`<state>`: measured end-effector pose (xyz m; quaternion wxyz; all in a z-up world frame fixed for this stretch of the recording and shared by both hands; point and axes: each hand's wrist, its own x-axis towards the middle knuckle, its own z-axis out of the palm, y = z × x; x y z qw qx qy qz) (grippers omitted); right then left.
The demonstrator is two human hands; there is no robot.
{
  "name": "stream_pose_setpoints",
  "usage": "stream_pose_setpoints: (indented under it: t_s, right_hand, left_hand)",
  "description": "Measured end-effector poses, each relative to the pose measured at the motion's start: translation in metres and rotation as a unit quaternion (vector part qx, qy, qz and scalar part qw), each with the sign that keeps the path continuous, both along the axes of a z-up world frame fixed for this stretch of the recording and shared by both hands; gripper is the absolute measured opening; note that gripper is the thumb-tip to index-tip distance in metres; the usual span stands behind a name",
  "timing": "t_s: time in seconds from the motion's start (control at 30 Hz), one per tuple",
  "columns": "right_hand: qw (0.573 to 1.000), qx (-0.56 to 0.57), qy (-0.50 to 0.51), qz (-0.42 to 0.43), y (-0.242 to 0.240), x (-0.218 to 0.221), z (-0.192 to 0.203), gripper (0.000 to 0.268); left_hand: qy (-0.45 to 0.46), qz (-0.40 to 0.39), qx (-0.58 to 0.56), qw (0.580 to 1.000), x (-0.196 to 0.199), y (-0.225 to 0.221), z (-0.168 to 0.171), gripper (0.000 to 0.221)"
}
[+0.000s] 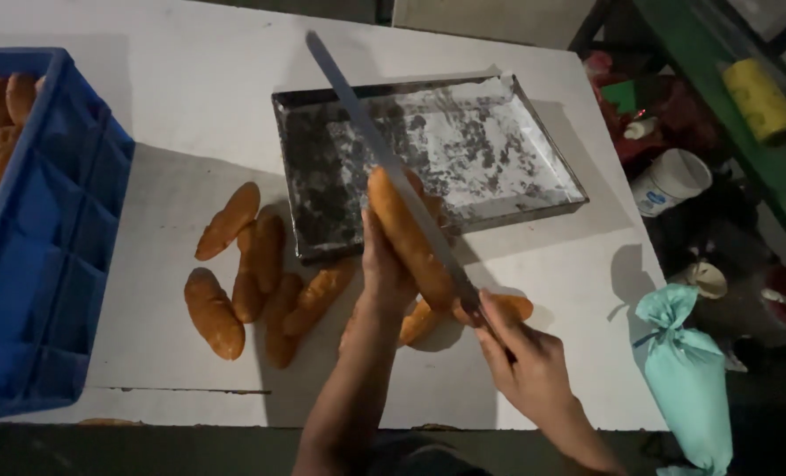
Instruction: The person takes fried dough pieces from a baking tray one at a time and slices each lengthwise in half with a long knife, placing the cut halves on the table. The tray gradually empties as the pile of sliced dough pieces grows.
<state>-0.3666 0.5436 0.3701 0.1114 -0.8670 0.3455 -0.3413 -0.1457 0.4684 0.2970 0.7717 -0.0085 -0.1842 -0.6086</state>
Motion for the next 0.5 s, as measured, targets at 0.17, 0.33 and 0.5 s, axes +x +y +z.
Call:
stream_pose_setpoints:
  t_s: [0.17, 0.33, 0.5]
  right_hand:
    - [0.998, 0.049, -0.045, -0.018, 0.004, 0.0, 0.001, 0.055]
    - [0.936, 0.215, -0.277, -0.03, -0.001, -0.011, -0.005, 0.058]
    - [0.92, 0.223, -0.319, -0.046, -0.002, -0.019, -0.001, 0.059]
  left_hand:
    - [0.088, -0.002, 0.027, 0.996, 0.022, 0.005, -0.004, 0.061]
    - [0.033, 0.003, -0.061, 0.998, 0.031, 0.007, 0.024, 0.063]
    - [-0.314, 0.279, 0.114, 0.9, 0.011, 0.007, 0.037, 0.09]
